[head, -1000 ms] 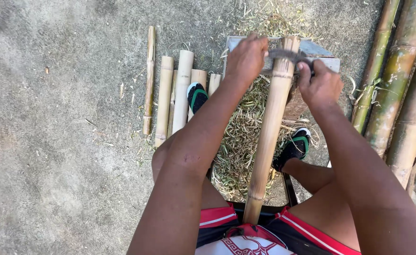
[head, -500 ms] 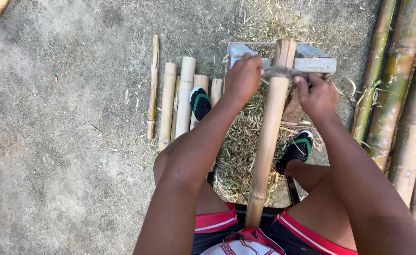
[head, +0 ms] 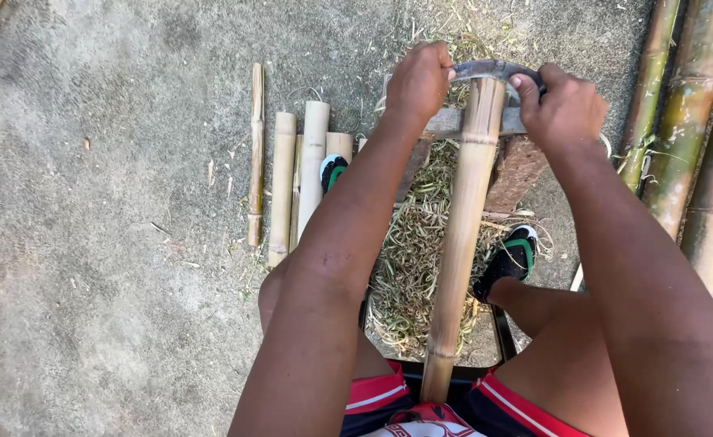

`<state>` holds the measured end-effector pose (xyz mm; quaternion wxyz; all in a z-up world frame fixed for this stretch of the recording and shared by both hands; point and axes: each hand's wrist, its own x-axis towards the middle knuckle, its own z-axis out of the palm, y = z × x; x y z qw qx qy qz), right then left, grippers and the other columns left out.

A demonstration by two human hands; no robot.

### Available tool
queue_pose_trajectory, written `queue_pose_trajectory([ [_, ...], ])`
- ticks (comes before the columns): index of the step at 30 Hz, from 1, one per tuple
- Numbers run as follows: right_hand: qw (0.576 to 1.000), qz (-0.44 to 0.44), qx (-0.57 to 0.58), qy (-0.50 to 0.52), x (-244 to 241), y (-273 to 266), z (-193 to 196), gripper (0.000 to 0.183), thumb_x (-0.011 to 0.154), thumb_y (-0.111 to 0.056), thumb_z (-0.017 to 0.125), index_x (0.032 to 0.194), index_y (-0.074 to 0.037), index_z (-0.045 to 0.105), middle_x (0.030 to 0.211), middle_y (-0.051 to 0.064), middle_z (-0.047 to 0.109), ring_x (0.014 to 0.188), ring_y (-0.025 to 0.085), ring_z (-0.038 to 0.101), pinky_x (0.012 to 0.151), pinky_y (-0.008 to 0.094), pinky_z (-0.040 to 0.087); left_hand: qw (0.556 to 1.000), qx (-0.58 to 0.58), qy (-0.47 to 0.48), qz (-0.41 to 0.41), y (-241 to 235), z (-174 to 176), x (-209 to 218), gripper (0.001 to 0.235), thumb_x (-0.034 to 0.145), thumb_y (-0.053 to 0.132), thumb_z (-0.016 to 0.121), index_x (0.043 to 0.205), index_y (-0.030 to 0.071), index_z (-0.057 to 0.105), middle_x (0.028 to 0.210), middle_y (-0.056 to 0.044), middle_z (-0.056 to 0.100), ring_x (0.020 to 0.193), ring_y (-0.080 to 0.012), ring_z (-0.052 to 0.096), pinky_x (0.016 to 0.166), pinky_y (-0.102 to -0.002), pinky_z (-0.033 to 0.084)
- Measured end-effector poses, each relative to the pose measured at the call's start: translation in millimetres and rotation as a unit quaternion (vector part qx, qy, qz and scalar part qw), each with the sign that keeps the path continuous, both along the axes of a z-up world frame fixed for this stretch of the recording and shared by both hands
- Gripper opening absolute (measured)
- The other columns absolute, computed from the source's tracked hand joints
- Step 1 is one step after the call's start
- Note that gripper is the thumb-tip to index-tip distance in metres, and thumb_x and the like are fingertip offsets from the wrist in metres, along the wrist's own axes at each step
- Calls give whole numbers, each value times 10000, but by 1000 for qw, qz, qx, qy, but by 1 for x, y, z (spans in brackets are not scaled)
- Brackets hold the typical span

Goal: Scraping the outer green layer from bamboo poles using a handheld curved blade.

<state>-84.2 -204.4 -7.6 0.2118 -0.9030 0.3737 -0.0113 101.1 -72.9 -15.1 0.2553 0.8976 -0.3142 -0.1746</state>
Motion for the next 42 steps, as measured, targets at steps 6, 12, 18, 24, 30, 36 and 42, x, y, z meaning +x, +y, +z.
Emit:
queue_pose_trajectory([
  [6, 983, 94, -136, -84, -16, -11, -20, 442, 1146, -470, 630, 924, -93, 693, 731, 91, 697, 638, 276, 675, 576, 442, 512, 999, 2, 39, 7, 5, 18, -15, 133, 915, 224, 702, 841, 118, 667, 968, -44, 698, 829, -217, 714, 715, -429, 580],
  [12, 995, 65, -59, -55, -44, 18, -16, 473, 1146, -522, 564, 1014, -88, 696, 673, 111, 655, 544, 259, 633, 538, 448, 517, 999, -16, -4, -42, 30, 9, -36, 57, 898, 107, 678, 844, 124, 687, 1090, -112, 684, 890, -269, 711, 713, -440, 597],
  [18, 994, 53, 65, 72, -84, 53, 18, 456, 1020, -561, 579, 1012, -130, 729, 599, 138, 680, 526, 305, 661, 578, 478, 532, 988, 85, 93, -91, 90, 24, -77, 69, 959, 115, 656, 967, 154, 713, 1037, -103, 759, 882, -236, 758, 805, -424, 578],
  [24, 991, 3, 123, -44, -94, 66, -7, 368, 1030, -448, 636, 1212, -138, 709, 651, 106, 684, 566, 255, 685, 574, 460, 524, 986, 84, 115, -89, 84, 50, -88, 86, 971, 124, 608, 929, 87, 673, 988, -78, 675, 747, -251, 712, 638, -423, 590],
  [30, 984, -80, 122, -106, -53, 61, -17, 373, 1096, -437, 630, 1022, -77, 697, 677, 124, 673, 584, 324, 668, 598, 497, 498, 996, 49, -8, -78, 37, 43, -47, 96, 959, 153, 631, 939, 85, 696, 1034, -105, 663, 936, -267, 677, 802, -460, 563],
  [36, 982, -131, 30, -134, -15, 55, -38, 437, 1080, -496, 607, 988, -79, 699, 769, 198, 706, 764, 481, 684, 720, 594, 506, 993, 72, -58, -71, -4, 45, -17, 167, 909, 205, 684, 1046, 112, 701, 1152, -104, 631, 1111, -299, 641, 907, -467, 555],
  [42, 975, -178, 32, -130, -4, 60, -28, 461, 1082, -505, 602, 947, -70, 669, 763, 215, 712, 762, 500, 679, 705, 607, 500, 987, 85, -104, -92, -30, 38, -4, 227, 878, 180, 695, 1103, 147, 707, 1240, -86, 609, 1143, -303, 624, 932, -468, 547],
])
